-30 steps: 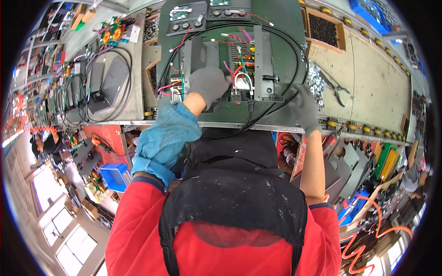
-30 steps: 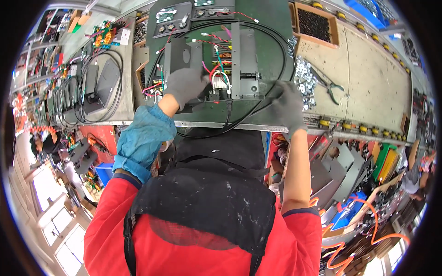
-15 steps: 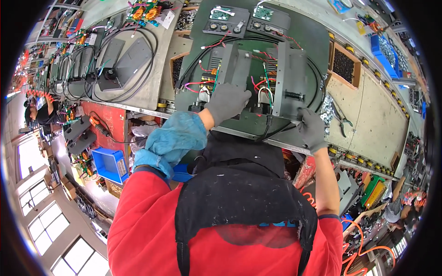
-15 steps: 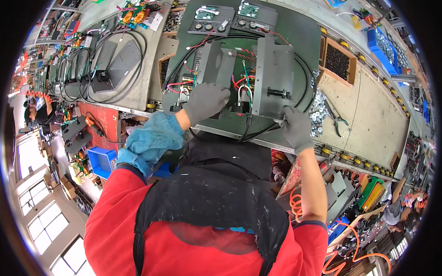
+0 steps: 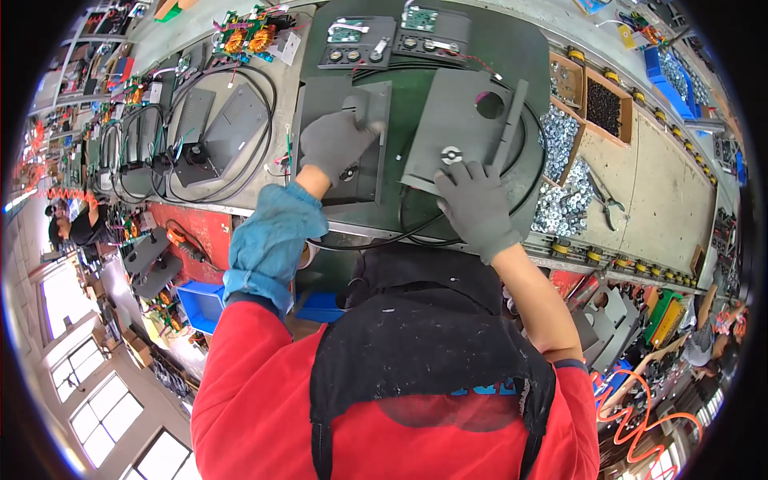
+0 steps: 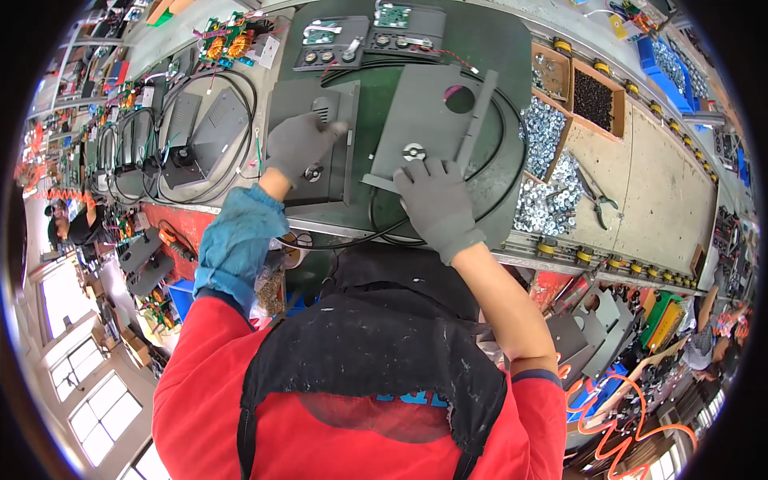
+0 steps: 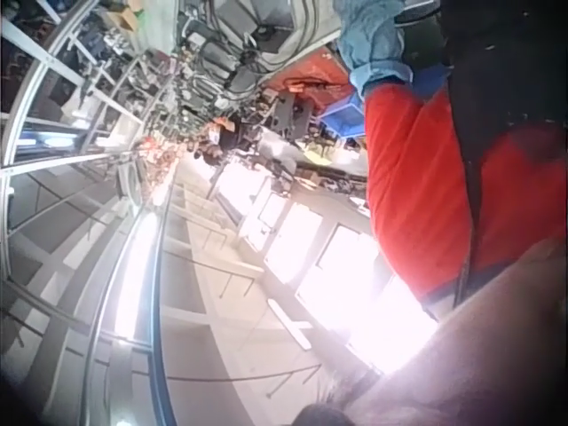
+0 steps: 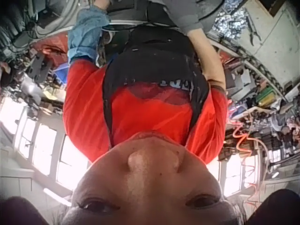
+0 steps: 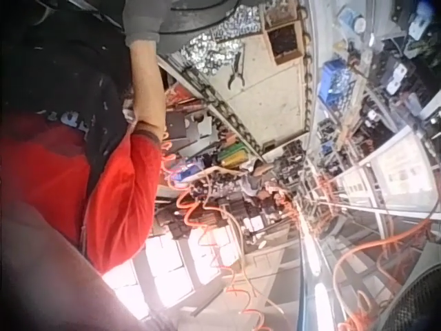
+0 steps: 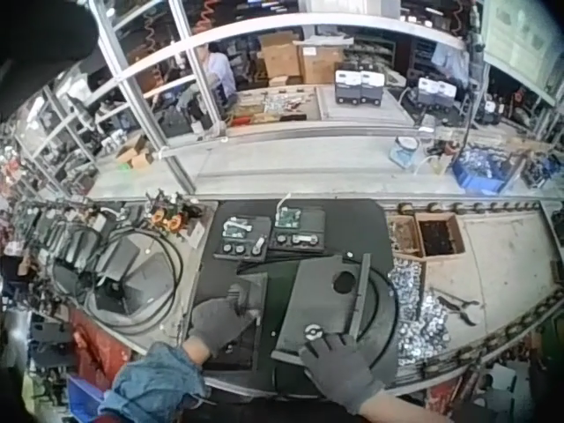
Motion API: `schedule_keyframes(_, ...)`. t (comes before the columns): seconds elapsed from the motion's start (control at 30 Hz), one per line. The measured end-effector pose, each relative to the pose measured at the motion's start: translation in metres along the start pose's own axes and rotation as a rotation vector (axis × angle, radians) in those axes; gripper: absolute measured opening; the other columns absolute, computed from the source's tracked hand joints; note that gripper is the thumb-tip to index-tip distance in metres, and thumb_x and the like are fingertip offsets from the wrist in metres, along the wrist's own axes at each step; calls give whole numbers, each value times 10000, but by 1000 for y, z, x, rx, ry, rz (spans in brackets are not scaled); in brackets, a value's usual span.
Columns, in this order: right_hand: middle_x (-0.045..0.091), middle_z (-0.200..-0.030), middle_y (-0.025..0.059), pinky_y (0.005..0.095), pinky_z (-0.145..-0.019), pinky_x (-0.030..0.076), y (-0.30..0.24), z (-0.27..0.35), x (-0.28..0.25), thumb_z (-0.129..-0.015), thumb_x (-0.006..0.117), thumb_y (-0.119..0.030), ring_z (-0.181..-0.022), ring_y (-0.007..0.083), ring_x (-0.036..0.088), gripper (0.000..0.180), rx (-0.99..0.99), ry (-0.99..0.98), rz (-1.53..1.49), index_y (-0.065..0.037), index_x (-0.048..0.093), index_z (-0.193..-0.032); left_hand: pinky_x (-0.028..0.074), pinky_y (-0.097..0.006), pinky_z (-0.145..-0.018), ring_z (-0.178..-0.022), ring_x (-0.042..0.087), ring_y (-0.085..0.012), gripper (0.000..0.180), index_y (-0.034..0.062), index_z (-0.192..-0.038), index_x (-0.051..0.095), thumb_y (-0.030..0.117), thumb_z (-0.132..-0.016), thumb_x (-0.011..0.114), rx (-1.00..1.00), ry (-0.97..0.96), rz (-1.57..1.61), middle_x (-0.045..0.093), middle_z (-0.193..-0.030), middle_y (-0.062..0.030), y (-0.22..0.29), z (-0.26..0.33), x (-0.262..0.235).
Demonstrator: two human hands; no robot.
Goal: The person assembles electronic components by placing a circuit board, wiring harness, and thermal pads into a metal housing, then secures them with screws using an electric screwdriver.
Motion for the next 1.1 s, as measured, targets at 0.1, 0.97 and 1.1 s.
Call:
schedule_keyframes(0.1, 606, -1022, 22, 373, -868, 421, 5, -4, 14, -782, 714, -273, -1014, 201, 568, 375, -43, -100, -14, -139, 612, -1117, 528, -455, -669, -774, 686, -350, 381, 81, -833, 719, 457, -828, 662, 156, -47, -119, 695, -764, -150, 4, -9, 62)
schedule_keyframes(0.97, 615, -819, 9, 365, -817, 409, 17, 35, 22, -800, 638, -197, -815, 190, 600, 214, 148, -12, -189, -132, 606, -1001, 400, -327, -533, -595, 493, -108, 346, -32, -782, 650, 306, -784, 724, 374, -577, 535, 525, -602, -21, -14, -38, -12)
schedule_keyframes(1.1, 625, -868, 39, 397, -840, 423, 1, 26, 31, -775, 665, -224, -866, 230, 612, 335, 204, -140, -194, -112, 612, -1087, 410, -317, -546, -596, 507, -106, 310, -17, -794, 659, 290, -811, 697, 516, -575, 440, 550, -607, -35, 6, -56, 17)
Point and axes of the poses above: each hand's wrist, its own z-axis away from the middle knuckle, its own x-axis out of the palm, y = z × x, the point moved 5 cm from there along -z, towards the middle knuckle
